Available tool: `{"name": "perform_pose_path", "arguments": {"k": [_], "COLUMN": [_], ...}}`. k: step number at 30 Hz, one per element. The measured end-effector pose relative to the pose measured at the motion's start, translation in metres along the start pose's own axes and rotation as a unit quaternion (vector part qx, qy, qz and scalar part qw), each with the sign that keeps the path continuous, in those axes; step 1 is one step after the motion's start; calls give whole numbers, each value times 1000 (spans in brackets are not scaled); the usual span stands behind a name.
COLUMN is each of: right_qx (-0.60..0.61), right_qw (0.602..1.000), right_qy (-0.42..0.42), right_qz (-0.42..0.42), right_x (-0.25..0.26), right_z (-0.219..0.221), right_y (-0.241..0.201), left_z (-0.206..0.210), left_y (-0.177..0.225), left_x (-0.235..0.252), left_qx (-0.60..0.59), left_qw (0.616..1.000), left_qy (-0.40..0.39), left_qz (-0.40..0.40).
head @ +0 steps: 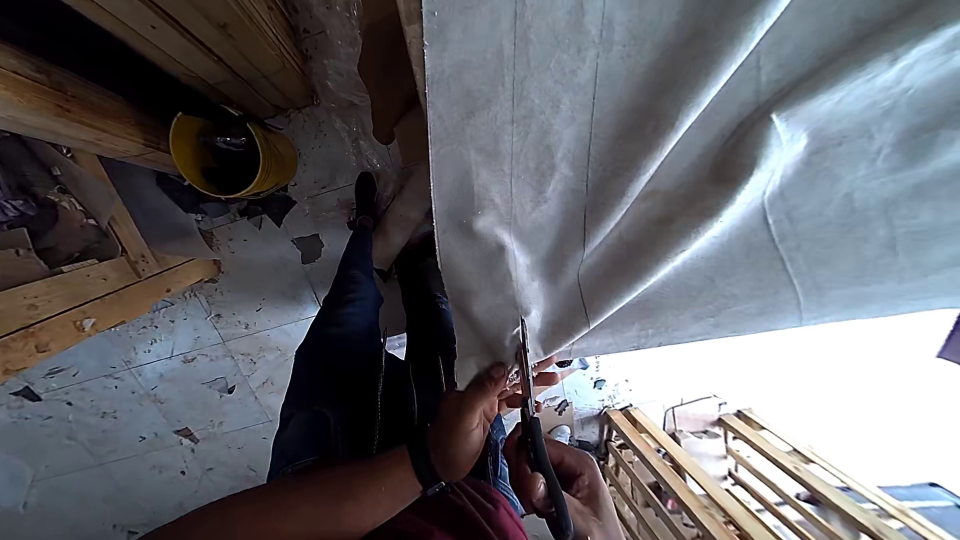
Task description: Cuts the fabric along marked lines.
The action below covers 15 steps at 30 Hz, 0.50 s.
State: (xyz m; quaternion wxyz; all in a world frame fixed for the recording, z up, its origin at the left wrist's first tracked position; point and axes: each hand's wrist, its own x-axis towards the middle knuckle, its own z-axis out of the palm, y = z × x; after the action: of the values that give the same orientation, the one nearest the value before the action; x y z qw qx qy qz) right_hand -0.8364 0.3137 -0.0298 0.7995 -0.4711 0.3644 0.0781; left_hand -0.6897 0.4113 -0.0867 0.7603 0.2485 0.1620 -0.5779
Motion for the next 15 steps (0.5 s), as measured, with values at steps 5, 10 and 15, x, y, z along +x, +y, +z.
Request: {"name": "perform_pose_path", "arguments": {"k": [5, 10, 15], "right_qx": [0, 31, 6], "right_qw": [1000, 999, 1000], "right_qy": [1, -14, -2], "right_qz": [4, -3, -15], "right_x": [7, 14, 17], "right_z": [3, 10, 12], "right_y": [-8, -4, -3], "left_z": [-5, -19, -20], "left_y": [-3, -7, -3], "left_x": [-11, -19, -22], "left_qx": [-31, -68, -63], "left_qw": [999, 996, 996], "left_qy": [24, 43, 56], "left_qz": [-19, -44, -42]}}
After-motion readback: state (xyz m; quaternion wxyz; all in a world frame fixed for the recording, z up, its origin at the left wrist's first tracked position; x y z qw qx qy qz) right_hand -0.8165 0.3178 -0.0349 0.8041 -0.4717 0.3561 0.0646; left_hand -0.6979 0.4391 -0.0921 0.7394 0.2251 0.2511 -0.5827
